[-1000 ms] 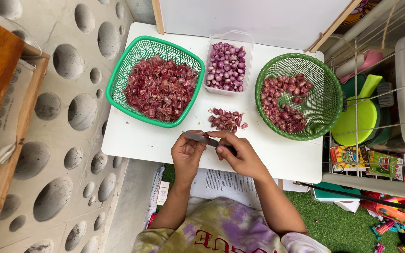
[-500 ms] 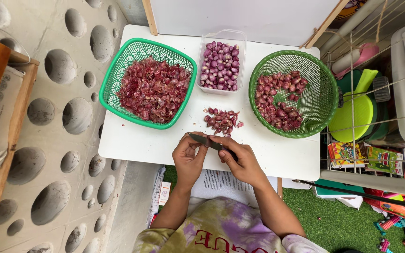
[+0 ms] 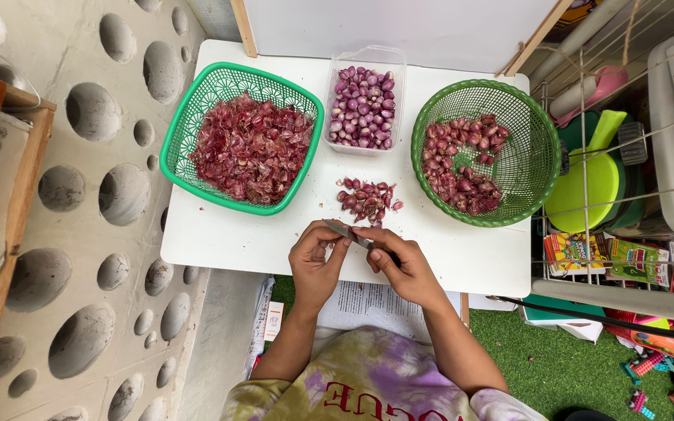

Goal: The person peels small red shallots one by one using a small knife. They remove the outer skins and place the peeled shallots into a clear plastic container while discarding the skins into a green basket. The process is repetitive and continues throughout the clip.

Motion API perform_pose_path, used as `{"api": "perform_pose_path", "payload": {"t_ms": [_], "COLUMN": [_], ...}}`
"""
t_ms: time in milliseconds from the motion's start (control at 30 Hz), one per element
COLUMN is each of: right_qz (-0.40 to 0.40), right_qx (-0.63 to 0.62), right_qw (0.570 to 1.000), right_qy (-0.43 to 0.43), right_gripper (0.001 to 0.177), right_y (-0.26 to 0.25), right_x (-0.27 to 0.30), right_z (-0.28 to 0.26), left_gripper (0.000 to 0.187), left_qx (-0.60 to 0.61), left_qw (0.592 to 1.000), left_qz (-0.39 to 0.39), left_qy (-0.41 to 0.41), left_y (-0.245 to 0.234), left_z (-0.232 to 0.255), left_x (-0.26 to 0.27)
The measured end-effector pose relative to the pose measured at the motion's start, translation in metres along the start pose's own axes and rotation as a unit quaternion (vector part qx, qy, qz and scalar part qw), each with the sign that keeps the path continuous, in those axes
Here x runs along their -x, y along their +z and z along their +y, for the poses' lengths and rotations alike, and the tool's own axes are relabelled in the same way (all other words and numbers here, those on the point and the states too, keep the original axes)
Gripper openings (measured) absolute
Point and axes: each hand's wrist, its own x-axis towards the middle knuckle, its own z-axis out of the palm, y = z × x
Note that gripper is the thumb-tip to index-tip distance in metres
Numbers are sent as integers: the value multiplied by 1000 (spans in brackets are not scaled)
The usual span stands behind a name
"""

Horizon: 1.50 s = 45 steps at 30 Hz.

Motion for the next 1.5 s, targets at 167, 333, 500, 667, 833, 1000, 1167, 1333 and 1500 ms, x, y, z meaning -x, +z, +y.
{"api": "perform_pose_path", "payload": {"t_ms": [167,333,500,667,833,1000,1167,1333,1500], "right_qz": [2,-8,-12,8,41,50,98,66,110], "right_qx": [-161,-270,-218,-96,-90,-58,-48,-149,54], "right_qw": [986,958,972,995,995,997,994,987,991], "right_qy": [34,99,87,-15,-14,-10,-20,-13,-47], "right_gripper": [34,35,39,40,36,40,37,42,37], "right_y": [1,-5,-7,2,1,-2,-1,-11,-12], "right_x": [4,7,10,14,17,29,37,42,45], "right_z": [18,24,15,9,15,13,24,26,20], "left_gripper": [17,16,14,11,8,8,7,7,7], "left_qx": [10,83,115,155,214,314,325,346,349], "left_qw": [1000,994,987,980,963,927,919,903,907], "left_qz": [1,-24,-16,-15,-13,-10,-15,-4,-13], "left_qy": [-20,-64,-111,-122,-164,-205,-221,-253,-234], "left_y": [0,-3,-5,-6,-1,7,19,25,29], "left_z": [-1,-4,-9,-18,-27,-35,-40,-40,-38], "left_x": [-1,-3,-3,-1,2,8,13,16,17]}}
